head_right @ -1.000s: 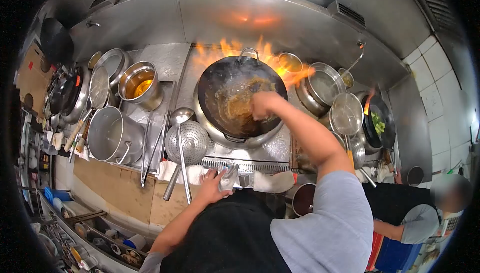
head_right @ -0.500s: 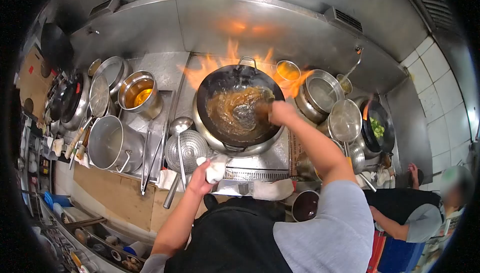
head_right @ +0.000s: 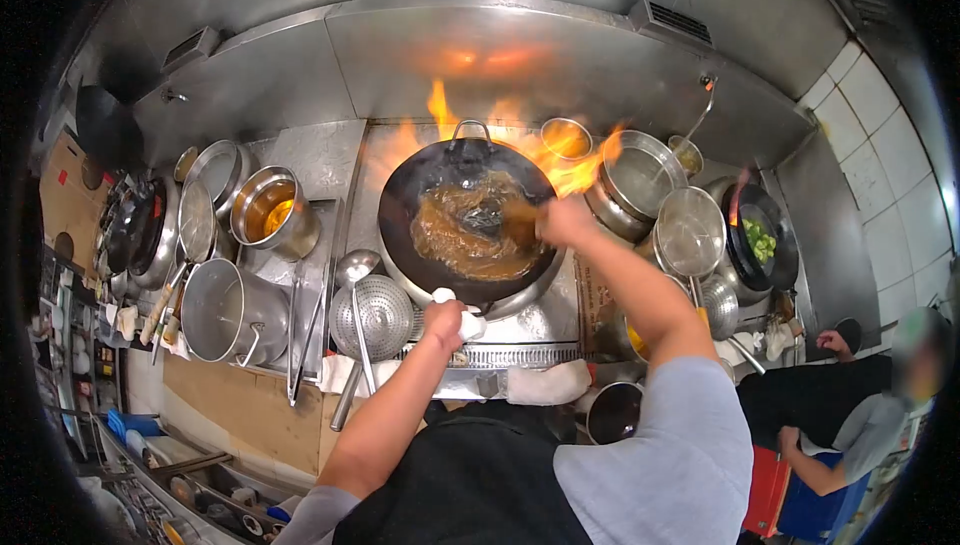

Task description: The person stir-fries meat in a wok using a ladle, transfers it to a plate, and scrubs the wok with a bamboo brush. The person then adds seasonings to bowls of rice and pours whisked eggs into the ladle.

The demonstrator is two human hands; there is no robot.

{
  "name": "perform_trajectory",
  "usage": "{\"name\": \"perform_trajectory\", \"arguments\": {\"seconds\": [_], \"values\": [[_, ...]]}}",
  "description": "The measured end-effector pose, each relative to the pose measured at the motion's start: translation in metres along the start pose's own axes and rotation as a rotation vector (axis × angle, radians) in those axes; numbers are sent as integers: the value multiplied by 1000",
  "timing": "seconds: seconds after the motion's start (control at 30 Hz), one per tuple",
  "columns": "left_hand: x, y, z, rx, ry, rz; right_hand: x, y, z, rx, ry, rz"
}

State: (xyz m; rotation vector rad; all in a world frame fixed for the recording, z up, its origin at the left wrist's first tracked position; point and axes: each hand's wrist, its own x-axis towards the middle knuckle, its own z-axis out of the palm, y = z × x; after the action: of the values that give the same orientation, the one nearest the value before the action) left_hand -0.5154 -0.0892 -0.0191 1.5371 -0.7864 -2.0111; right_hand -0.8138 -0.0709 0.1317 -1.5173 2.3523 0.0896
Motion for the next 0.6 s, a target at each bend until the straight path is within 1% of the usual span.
{"name": "perform_trajectory", "arguments": {"seconds": [0.07,0.13,0.2,0.23,0.27,0.33,0.4,0.43,0.47,0.53,0.6], "values": [[8,-8,4,-5,-38,5,44,-26,-4,20,180,83],[7,-3,5,-19,-36,25,84,-55,27,279,221,167],[7,-6,-2,29,-36,5,83,-87,72,414,305,41],[-10,6,2,7,-40,11,67,-97,85,489,274,22],[-9,6,7,2,-52,12,50,-100,88,552,253,-4],[-2,-4,2,-19,-20,-44,3,-92,80,433,170,-64],[0,-11,2,-12,-34,-16,-17,-51,72,248,153,-158],[-7,-8,5,-27,-28,-17,-18,-22,58,197,105,-145],[-10,-5,7,-42,-20,-17,-6,0,39,146,57,-134],[-5,-7,3,-16,-12,-21,44,15,14,-19,98,70],[8,-15,-2,-25,-80,-66,95,-13,27,34,231,74]]}}
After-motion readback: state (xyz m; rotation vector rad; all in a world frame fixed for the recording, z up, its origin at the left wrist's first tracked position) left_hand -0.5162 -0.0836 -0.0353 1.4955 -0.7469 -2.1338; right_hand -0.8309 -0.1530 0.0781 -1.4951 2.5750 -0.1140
